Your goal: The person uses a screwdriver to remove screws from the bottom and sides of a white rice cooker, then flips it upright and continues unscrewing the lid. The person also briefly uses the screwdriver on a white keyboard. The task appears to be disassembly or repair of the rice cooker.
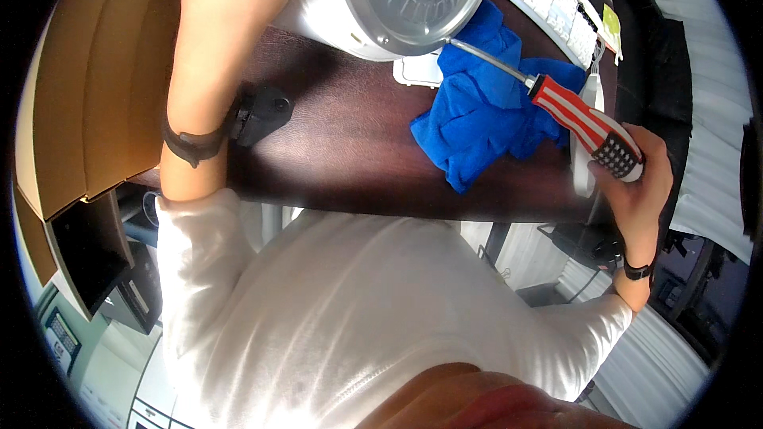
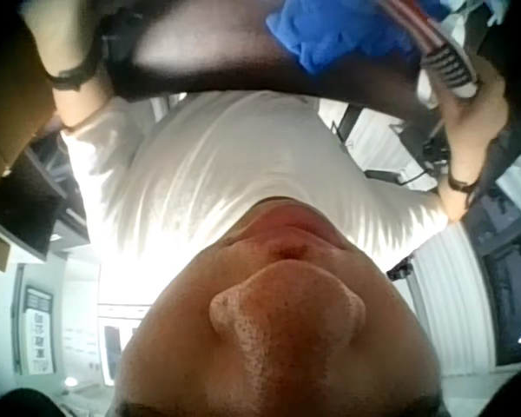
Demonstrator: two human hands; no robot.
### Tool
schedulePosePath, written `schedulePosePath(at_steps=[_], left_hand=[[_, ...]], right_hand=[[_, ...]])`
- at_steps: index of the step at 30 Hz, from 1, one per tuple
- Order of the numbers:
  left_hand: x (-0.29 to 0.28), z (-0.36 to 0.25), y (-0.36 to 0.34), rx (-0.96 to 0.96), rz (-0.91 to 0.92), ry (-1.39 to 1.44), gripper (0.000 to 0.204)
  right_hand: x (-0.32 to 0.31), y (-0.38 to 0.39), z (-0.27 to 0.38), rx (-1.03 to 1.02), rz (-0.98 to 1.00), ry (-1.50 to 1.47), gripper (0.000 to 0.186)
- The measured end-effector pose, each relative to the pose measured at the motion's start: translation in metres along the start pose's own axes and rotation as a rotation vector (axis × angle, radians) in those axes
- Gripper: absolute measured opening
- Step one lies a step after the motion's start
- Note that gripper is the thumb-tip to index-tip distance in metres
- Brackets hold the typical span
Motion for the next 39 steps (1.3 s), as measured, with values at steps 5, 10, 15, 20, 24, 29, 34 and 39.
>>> schedulePosePath(at_steps=[5, 10, 15, 20, 24, 29, 34, 39], left_hand=[[0.001, 0.009, 0.003, -0.029, -0.033, 0.092, 0.041], [0.002, 0.005, 0.003, 0.009, -0.03, 0.058, 0.041], [0.01, -0.008, 0.005, 0.055, -0.058, -0.136, 0.042], [-0.006, 0.006, 0.003, 0.037, -0.034, 0.062, 0.043], [-0.007, 0.004, 0.002, -0.014, -0.065, 0.024, 0.044], [-0.005, 0.004, 0.001, -0.009, -0.063, 0.033, 0.045], [-0.004, 0.006, -0.001, -0.005, -0.049, 0.07, 0.044], [-0.012, 0.008, -0.002, 0.04, 0.046, 0.161, 0.045]], right_hand=[[0.01, 0.0, -0.012, 0.151, 0.056, -0.174, 0.033], [0.052, 0.029, -0.058, 0.823, 0.193, -0.794, 0.031], [0.053, 0.029, -0.049, 0.72, 0.172, -0.748, 0.023], [0.027, 0.021, -0.017, 0.268, 0.074, -0.284, 0.051], [0.021, 0.011, -0.021, 0.172, 0.08, -0.154, 0.045], [0.06, 0.027, -0.069, 0.661, 0.242, -0.657, 0.038], [0.066, 0.028, -0.061, 0.842, 0.248, -1.009, 0.023], [0.024, 0.003, -0.027, 0.284, -0.09, -0.406, 0.023]])
Point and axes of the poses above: each hand's wrist, its own y-axis away from the middle knuckle, its own x-axis out of the palm, z = x × y, the point moved 8 cm from there along -y, towards the middle knuckle, and after that the axes turned 3 degrees about x, right-handed, at the moved point
